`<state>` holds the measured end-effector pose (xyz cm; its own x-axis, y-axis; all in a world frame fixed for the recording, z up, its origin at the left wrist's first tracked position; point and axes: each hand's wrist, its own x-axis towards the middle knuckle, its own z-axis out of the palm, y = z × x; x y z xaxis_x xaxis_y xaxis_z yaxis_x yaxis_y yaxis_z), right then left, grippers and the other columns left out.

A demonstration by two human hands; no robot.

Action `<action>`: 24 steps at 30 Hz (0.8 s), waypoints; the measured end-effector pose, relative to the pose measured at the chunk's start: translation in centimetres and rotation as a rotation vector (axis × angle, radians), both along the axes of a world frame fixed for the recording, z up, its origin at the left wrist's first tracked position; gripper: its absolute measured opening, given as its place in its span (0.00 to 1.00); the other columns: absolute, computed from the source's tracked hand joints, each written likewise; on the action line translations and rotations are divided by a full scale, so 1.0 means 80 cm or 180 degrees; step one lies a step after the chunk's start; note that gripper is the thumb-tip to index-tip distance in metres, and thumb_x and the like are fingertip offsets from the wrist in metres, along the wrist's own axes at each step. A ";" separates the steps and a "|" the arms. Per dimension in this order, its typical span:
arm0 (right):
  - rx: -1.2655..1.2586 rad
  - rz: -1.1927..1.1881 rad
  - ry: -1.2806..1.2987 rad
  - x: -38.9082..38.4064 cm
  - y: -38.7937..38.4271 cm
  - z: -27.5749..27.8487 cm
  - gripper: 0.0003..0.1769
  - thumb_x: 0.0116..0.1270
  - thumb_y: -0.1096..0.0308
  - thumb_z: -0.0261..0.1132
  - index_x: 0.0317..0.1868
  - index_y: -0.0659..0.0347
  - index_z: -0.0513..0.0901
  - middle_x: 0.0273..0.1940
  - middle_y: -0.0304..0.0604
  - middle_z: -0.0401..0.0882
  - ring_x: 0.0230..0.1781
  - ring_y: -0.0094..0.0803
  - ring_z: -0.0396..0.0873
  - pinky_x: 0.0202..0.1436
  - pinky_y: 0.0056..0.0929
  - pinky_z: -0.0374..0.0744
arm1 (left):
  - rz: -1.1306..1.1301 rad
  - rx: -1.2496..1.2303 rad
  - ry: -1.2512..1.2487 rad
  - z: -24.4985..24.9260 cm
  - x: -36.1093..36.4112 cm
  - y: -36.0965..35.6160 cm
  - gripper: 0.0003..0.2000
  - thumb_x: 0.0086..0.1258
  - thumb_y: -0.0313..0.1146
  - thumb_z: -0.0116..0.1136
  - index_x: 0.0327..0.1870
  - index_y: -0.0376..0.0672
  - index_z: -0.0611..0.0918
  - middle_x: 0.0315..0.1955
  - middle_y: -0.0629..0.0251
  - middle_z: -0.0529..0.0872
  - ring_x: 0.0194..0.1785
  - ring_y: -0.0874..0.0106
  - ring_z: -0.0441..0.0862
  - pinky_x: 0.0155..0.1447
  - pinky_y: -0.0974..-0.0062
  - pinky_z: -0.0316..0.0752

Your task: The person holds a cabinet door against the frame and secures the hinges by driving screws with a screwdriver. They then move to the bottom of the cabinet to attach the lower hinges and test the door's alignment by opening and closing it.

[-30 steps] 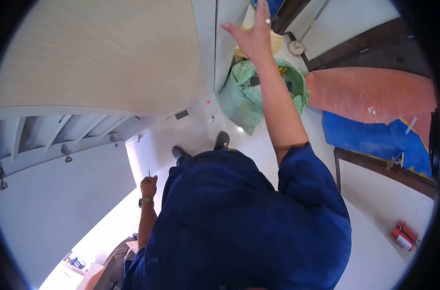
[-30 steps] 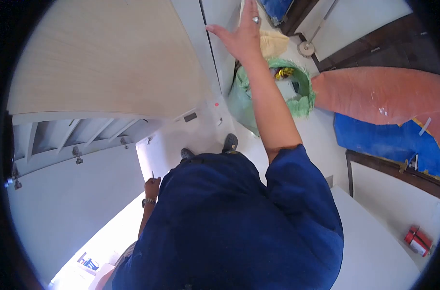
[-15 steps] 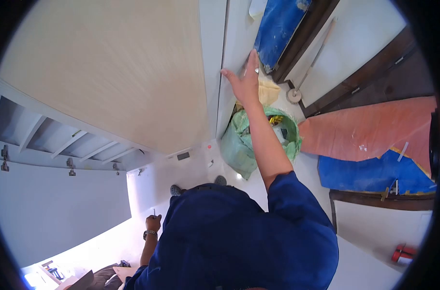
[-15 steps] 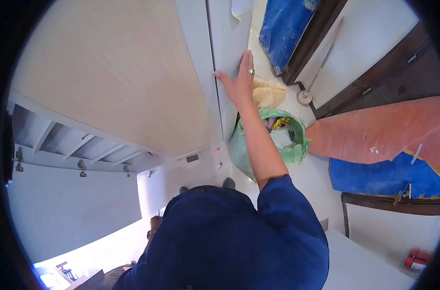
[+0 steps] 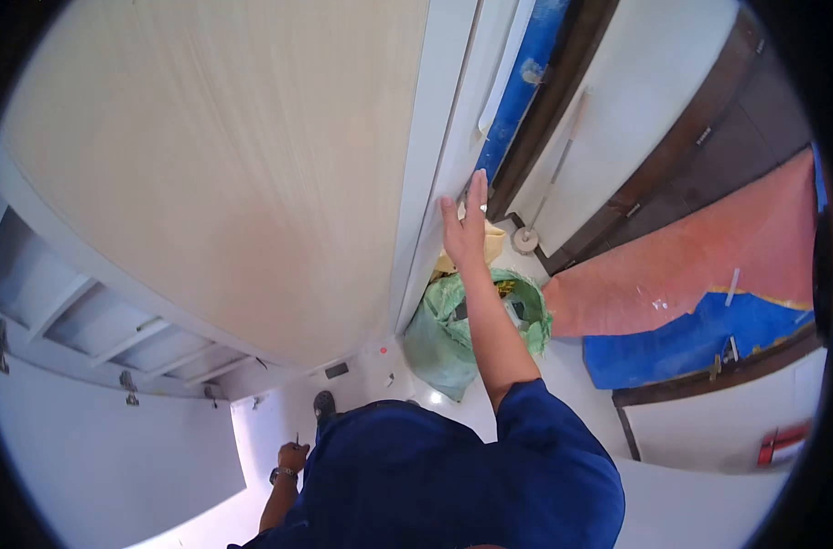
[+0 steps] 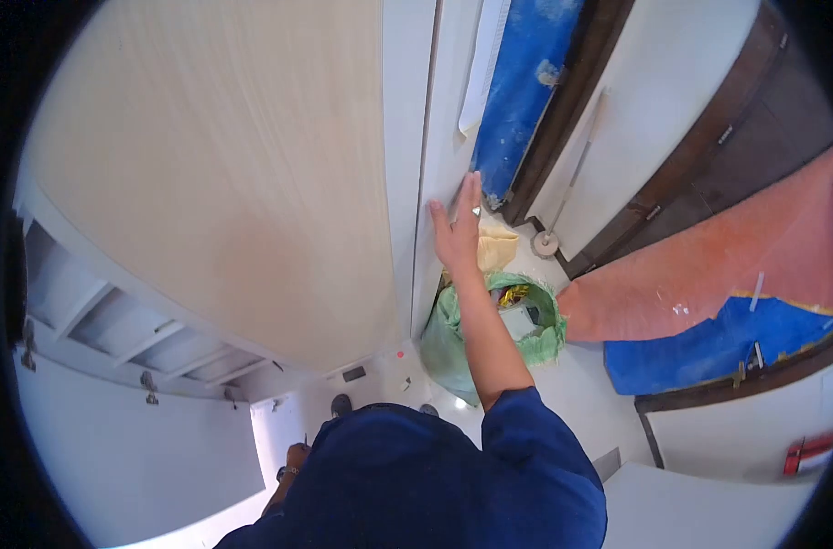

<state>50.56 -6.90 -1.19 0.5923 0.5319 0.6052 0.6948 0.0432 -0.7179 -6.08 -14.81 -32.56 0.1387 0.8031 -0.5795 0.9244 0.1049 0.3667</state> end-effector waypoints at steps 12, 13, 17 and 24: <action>0.0789 -0.0705 0.0357 -0.051 0.064 -0.005 0.37 0.75 0.54 0.42 0.72 0.72 0.41 0.74 0.59 0.38 0.75 0.49 0.37 0.75 0.36 0.40 | -0.0521 0.0330 -0.0659 -0.038 -0.097 0.185 0.22 0.53 0.49 0.61 0.24 0.33 0.83 0.23 0.47 0.84 0.32 0.52 0.83 0.42 0.60 0.78; 0.0781 -0.0733 0.0454 -0.063 0.064 0.003 0.36 0.76 0.55 0.41 0.71 0.72 0.40 0.74 0.59 0.37 0.76 0.48 0.36 0.75 0.36 0.39 | -0.0681 0.0210 -0.0271 -0.069 -0.103 0.194 0.20 0.54 0.47 0.59 0.25 0.32 0.83 0.23 0.46 0.83 0.32 0.51 0.83 0.42 0.58 0.77; 0.0451 -0.1204 0.0847 -0.119 0.083 -0.016 0.37 0.76 0.53 0.36 0.70 0.76 0.38 0.74 0.62 0.31 0.76 0.47 0.29 0.75 0.34 0.33 | -0.1083 0.0046 -0.0219 -0.132 -0.119 0.241 0.20 0.55 0.47 0.59 0.25 0.33 0.83 0.23 0.46 0.83 0.33 0.51 0.83 0.42 0.59 0.77; -0.0423 -0.0972 0.0623 -0.206 0.077 -0.048 0.38 0.76 0.50 0.37 0.70 0.75 0.40 0.73 0.61 0.32 0.76 0.45 0.30 0.75 0.33 0.34 | -0.1451 -0.0032 -0.0405 -0.158 -0.127 0.301 0.20 0.55 0.47 0.59 0.25 0.33 0.83 0.24 0.46 0.83 0.33 0.51 0.83 0.42 0.59 0.77</action>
